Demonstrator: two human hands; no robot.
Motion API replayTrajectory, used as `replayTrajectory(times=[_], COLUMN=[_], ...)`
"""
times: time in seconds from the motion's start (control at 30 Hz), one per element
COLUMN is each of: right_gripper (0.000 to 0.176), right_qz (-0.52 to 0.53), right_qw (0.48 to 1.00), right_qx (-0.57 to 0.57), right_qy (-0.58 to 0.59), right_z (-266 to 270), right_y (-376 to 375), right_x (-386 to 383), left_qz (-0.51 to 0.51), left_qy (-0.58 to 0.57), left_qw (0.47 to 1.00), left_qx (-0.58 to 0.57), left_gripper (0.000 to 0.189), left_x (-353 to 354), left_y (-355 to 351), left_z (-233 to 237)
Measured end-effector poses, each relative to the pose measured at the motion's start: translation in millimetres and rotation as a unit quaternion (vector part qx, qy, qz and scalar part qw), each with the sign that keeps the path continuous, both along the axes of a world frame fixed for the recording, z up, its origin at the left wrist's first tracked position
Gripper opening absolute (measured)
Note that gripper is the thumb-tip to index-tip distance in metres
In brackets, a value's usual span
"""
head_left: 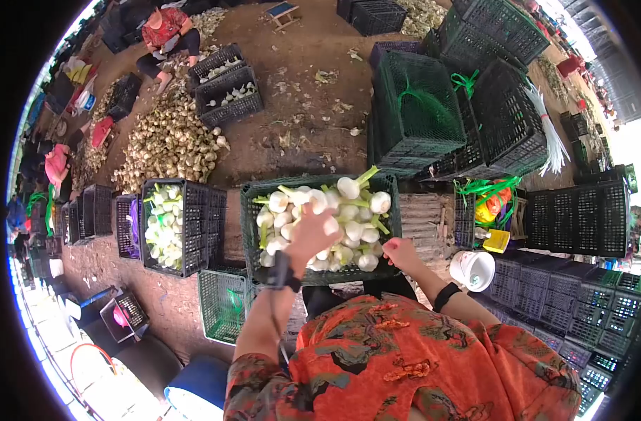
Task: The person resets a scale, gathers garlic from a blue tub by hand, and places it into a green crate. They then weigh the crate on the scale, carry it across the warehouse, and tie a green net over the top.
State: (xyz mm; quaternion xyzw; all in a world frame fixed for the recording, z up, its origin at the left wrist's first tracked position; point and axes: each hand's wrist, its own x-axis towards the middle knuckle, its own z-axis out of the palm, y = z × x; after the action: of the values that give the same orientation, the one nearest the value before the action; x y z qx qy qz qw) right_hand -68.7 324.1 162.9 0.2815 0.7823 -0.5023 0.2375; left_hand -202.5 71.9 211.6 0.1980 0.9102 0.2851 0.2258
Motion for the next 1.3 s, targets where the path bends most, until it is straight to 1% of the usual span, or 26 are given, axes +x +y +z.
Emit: replayTrajectory(times=[0.1, 0.17, 0.2, 0.23, 0.27, 0.3, 0.33, 0.37, 0.4, 0.47, 0.53, 0.67, 0.7, 0.8, 0.83, 0.9, 0.97, 1.0, 1.07, 1.1, 1.13, 1.17, 1.2, 1.23, 1.27, 1.3], right_gripper=[0.023, 0.023, 0.03, 0.037, 0.037, 0.043, 0.048, 0.055, 0.055, 0.053, 0.052, 0.049, 0.051, 0.055, 0.058, 0.06, 0.062, 0.062, 0.06, 0.06, 0.057, 0.055, 0.055, 0.05, 0.046, 0.043], right_qz=[0.017, 0.018, 0.073, 0.128, 0.129, 0.201, 0.271, 0.29, 0.293, 0.273, 0.285, 0.248, 0.245, 0.238, 0.239, 0.23, 0.234, 0.233, 0.232, 0.229, 0.202, 0.175, 0.174, 0.096, 0.016, -0.007], right_qw=[0.999, 0.999, 0.993, 0.982, 0.982, 0.968, 0.947, 0.946, 0.945, 0.947, 0.945, 0.962, 0.963, 0.964, 0.962, 0.962, 0.96, 0.96, 0.959, 0.96, 0.973, 0.98, 0.98, 0.994, 0.994, 0.989], right_qx=[0.019, 0.023, 0.056, 0.087, 0.081, 0.108, 0.134, 0.14, 0.138, 0.145, 0.148, 0.097, 0.092, 0.092, 0.099, 0.113, 0.13, 0.13, 0.128, 0.13, 0.068, 0.007, 0.011, -0.039, -0.089, -0.126], right_qy=[0.029, 0.043, 0.076, 0.108, 0.11, 0.108, 0.105, 0.037, 0.042, 0.088, 0.067, 0.063, 0.061, 0.073, 0.091, 0.095, 0.082, 0.083, 0.101, 0.095, 0.093, 0.094, 0.095, 0.019, -0.058, -0.072], right_z=[-10.5, -12.6, -13.5, -14.4, -11.2, -4.4, 0.2, 0.2, -7.9, -26.0, -23.4, -4.1, -7.3, -24.3, -29.0, -30.8, -28.5, -25.0, -20.4, -19.7, -19.8, -18.4, -7.0, 5.5, 15.1, 17.2], right_y=[-3.7, -4.1, -6.9, -10.8, -17.0, -25.4, -33.4, -38.9, -40.5, -41.4, -39.7, -26.7, -23.7, -20.2, -16.3, -16.5, -20.4, -21.3, -21.1, -19.4, -15.7, -12.4, -13.5, -13.4, -12.2, -8.8], right_x=[5.1, 6.5, 6.6, 7.4, 7.4, 7.8, 9.3, 7.2, 8.9, 13.6, 9.9, 7.9, 8.8, 14.5, 15.1, 13.2, 15.7, 14.3, 16.1, 19.2, 15.4, 8.5, 3.1, 0.6, -1.1, -1.9], left_qz=[0.054, 0.188, 0.294, 0.333, 0.406, 0.435, 0.426, 0.399, 0.372, 0.379, 0.333, 0.265, 0.238, 0.268, 0.254, 0.262, 0.242, 0.241, 0.134, 0.121, 0.12, 0.124, 0.126, 0.119, 0.117, 0.068], left_qy=[0.02, -0.051, -0.082, 0.055, 0.046, 0.092, 0.173, 0.204, 0.235, 0.22, 0.249, 0.218, 0.219, 0.211, 0.153, 0.137, 0.129, 0.13, 0.15, 0.128, 0.125, 0.126, 0.129, 0.148, 0.147, 0.097], left_qw=[0.998, 0.978, 0.949, 0.927, 0.885, 0.854, 0.859, 0.875, 0.887, 0.878, 0.902, 0.937, 0.945, 0.94, 0.954, 0.955, 0.962, 0.962, 0.973, 0.983, 0.984, 0.984, 0.983, 0.982, 0.982, 0.991], left_qx=[-0.008, 0.07, 0.076, 0.163, 0.222, 0.27, 0.226, 0.183, 0.14, 0.193, 0.114, 0.069, 0.049, -0.007, -0.036, -0.021, -0.012, -0.012, -0.112, -0.045, -0.042, -0.037, -0.032, 0.023, 0.027, 0.061], left_gripper=[0.052, 0.047, 0.04, 0.037, 0.036, 0.042, 0.046, 0.045, 0.045, 0.041, 0.04, 0.041, 0.047, 0.054, 0.067, 0.073, 0.094, 0.094, 0.097, 0.079, 0.079, 0.067, 0.056, 0.043, 0.043, 0.046], left_x=[2.8, -6.3, -4.5, -0.1, 4.3, 6.5, 13.2, 20.7, 27.1, 39.5, 52.3, 82.6, 89.6, 96.8, 98.8, 98.1, 104.2, 102.7, 95.0, 93.8, 96.2, 94.6, 90.9, 95.6, 102.3, 110.5], left_y=[-4.7, -36.1, -52.2, -83.0, -105.2, -136.6, -155.3, -166.8, -174.4, -165.0, -144.3, -121.3, -117.0, -113.6, -120.6, -115.7, -117.7, -111.0, -86.5, -82.6, -83.0, -84.9, -82.7, -81.0, -81.1, -83.6], left_z=[-19.9, -16.2, 26.1, 7.3, 24.6, 9.0, 14.4, 18.8, 22.0, 13.7, 19.5, -2.1, -11.5, -68.8, -86.9, -89.2, -85.8, -64.9, -16.6, -29.4, -38.6, -46.2, -44.1, -39.6, -32.6, -27.2])
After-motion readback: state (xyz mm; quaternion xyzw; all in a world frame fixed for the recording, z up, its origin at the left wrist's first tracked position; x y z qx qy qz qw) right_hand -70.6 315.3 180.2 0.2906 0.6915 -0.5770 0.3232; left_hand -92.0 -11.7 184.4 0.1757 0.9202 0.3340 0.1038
